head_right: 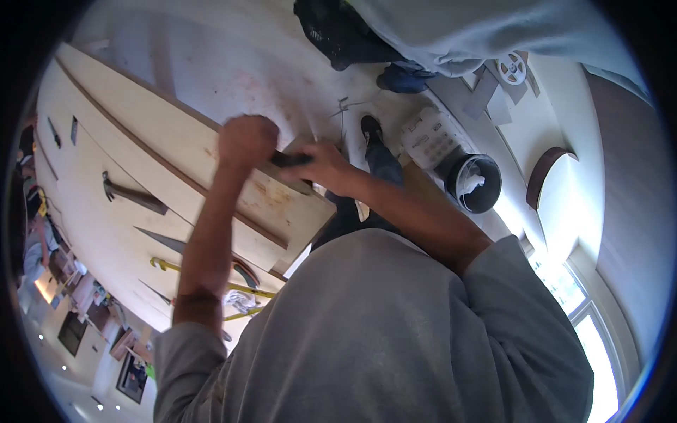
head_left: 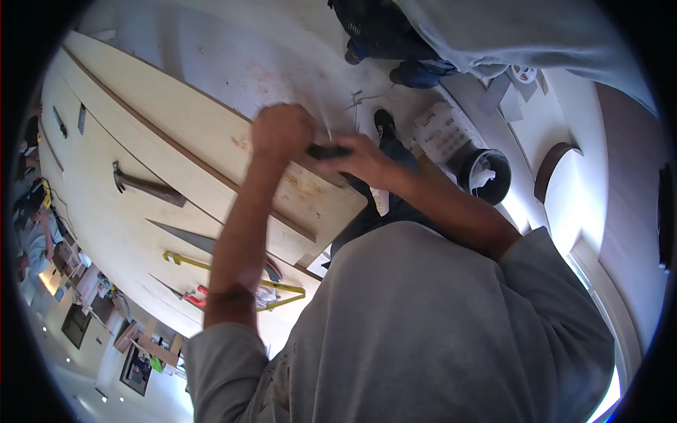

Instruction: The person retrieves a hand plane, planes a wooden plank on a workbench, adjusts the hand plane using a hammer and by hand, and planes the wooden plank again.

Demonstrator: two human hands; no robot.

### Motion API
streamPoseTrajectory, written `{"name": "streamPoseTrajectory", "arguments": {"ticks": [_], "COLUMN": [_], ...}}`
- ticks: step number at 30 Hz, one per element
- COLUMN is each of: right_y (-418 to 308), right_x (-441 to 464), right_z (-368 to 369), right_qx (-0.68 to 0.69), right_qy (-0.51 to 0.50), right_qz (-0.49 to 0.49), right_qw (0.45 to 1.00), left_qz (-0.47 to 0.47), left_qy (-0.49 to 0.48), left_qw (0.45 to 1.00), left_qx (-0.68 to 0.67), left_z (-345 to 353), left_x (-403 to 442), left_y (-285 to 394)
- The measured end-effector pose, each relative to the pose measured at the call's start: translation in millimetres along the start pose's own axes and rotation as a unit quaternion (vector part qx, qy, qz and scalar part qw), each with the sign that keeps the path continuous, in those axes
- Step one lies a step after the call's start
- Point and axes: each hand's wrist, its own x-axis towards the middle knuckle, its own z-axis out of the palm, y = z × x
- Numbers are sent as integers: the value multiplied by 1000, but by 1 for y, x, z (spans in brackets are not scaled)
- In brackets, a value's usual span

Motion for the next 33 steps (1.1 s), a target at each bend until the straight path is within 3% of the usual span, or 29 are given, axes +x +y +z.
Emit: {"name": "streamPoseTrajectory", "arguments": {"ticks": [1, 3, 4, 5, 8, 10, 12, 14, 16, 18, 20, 22, 24, 25, 26, 27, 28, 30, 33], "right_y": [14, 61, 84, 80, 71, 40, 5, -20, -5, 19, 52, 61, 53, 57, 21, 8, -29, -58, -54], "right_x": [-8, -58, -90, -108, -101, -61, -4, 33, 32, 10, -50, -68, -71, -43, -10, 36, 71, 139, 157], "right_z": [-6, -24, -38, -42, -33, -19, -12, 6, 10, -4, -26, -29, -22, -19, -5, 11, 13, 26, 40], "right_qx": [-18, 122, 50, -18, 128, 144, -45, 68, 62, 25, -8, 8, 50, 20, 81, 151, 90, 86, 123], "right_qy": [20, -14, -19, -28, -15, 4, -17, -39, -39, -26, -21, -19, -11, -28, 1, -2, -41, -41, -42], "right_qz": [-4, 115, 84, 56, 161, 71, 49, -3, 1, 19, 24, 24, 53, -45, 40, 15, 48, -23, -19], "right_qw": [1000, 986, 995, 998, 978, 987, 998, 997, 997, 999, 999, 999, 997, 998, 996, 988, 994, 995, 991], "left_qz": [11, 39, 96, 80, 126, 102, 76, 9, 34, 49, 96, 64, 107, 128, 96, 48, 27, -39, -90], "left_qy": [-15, -2, -82, -97, -76, -22, 11, 49, 65, 12, 25, -7, -8, -5, 54, 34, 31, 52, 61], "left_qw": [1000, 995, 990, 987, 985, 994, 996, 998, 996, 998, 992, 994, 992, 990, 992, 998, 999, 996, 991], "left_qx": [-5, -87, -65, -97, -88, -41, -34, 44, 60, -21, -73, -93, -68, -55, -61, -14, -17, 67, 80], "left_z": [3, 48, 51, 46, 50, 46, 3, -21, -3, 8, 44, 51, 39, 27, 14, 17, 1, -19, -39], "left_x": [-1, -8, -13, -20, -19, 0, 5, 7, 9, 1, -6, -16, -14, -9, -4, 15, 29, 54, 57], "left_y": [16, 74, 105, 126, 104, 61, 5, -30, -41, 2, 54, 93, 64, 42, 11, -34, -79, -142, -151]}}
